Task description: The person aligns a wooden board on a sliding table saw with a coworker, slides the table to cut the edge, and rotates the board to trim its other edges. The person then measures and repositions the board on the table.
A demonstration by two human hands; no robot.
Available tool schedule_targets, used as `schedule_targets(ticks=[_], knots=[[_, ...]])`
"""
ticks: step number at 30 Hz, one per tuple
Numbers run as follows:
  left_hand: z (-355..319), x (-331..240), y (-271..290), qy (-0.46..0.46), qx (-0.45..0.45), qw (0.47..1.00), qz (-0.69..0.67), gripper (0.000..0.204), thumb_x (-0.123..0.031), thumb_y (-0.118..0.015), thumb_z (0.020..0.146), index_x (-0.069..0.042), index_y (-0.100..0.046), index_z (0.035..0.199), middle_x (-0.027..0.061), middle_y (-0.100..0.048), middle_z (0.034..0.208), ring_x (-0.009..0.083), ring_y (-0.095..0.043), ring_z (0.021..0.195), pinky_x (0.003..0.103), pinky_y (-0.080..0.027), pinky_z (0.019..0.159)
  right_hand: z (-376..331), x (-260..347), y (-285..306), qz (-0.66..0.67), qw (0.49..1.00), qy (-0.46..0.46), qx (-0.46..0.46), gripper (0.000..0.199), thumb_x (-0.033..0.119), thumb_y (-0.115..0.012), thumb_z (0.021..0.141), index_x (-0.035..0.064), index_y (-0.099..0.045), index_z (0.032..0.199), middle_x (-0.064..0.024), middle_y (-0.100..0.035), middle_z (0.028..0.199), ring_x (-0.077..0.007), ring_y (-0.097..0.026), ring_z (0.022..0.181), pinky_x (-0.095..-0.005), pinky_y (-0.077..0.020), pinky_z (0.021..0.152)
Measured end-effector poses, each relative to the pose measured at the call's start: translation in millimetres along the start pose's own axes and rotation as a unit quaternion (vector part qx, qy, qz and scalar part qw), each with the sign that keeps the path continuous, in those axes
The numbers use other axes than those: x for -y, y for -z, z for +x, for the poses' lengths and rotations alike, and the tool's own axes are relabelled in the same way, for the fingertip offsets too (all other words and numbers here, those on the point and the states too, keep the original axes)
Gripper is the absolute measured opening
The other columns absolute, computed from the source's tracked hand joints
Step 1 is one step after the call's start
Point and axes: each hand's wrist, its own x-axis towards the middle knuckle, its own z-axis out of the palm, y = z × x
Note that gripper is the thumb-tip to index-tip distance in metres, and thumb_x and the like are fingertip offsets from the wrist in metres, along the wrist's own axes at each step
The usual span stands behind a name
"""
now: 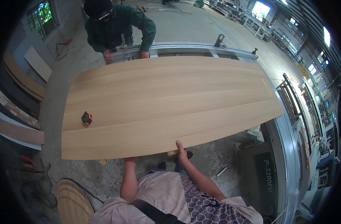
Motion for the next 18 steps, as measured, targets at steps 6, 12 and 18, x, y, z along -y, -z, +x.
schedule_targets(ticks=[6, 12, 18], knots=[[8, -46, 29, -0.034, 0.045, 0.915, -0.4, 0.068, -0.06, -0.03, 0.096, -0.016, -0.034, 0.148, 0.0086, -0.037, 0.152, 0.0309, -0.034, 0.139, 0.051, -0.03, 0.112, -2, 5, 8, -0.004, 1.0, -0.023, -0.007, 0.086, 0.061, -0.06, 0.086, -0.0074, -0.044, 0.135, -0.0193, -0.056, 0.128, -0.0255, -0.055, 0.117, -0.0365, -0.0415, 0.102], [5, -51, 32, 0.021, 0.056, 0.396, -0.916, 0.074, -0.066, -0.025, 0.095, -0.017, -0.03, 0.15, 0.0081, -0.035, 0.153, 0.0318, -0.031, 0.14, 0.057, -0.026, 0.113, -13, 14, -2, -0.007, 1.0, 0.012, -0.013, 0.085, 0.064, -0.058, 0.086, -0.0079, -0.051, 0.131, -0.0168, -0.061, 0.12, -0.0224, -0.058, 0.109, -0.0341, -0.0451, 0.094], [2, -84, 63, 0.101, -0.047, 0.392, -0.913, 0.075, -0.067, -0.035, 0.091, -0.014, -0.04, 0.144, 0.0089, -0.046, 0.144, 0.0319, -0.043, 0.132, 0.053, -0.034, 0.11, -14, 18, -2, -0.024, 0.999, 0.02, -0.011, 0.082, 0.062, -0.058, 0.087, -0.0067, -0.051, 0.131, -0.0172, -0.061, 0.12, -0.0221, -0.059, 0.108, -0.0343, -0.0456, 0.094]])
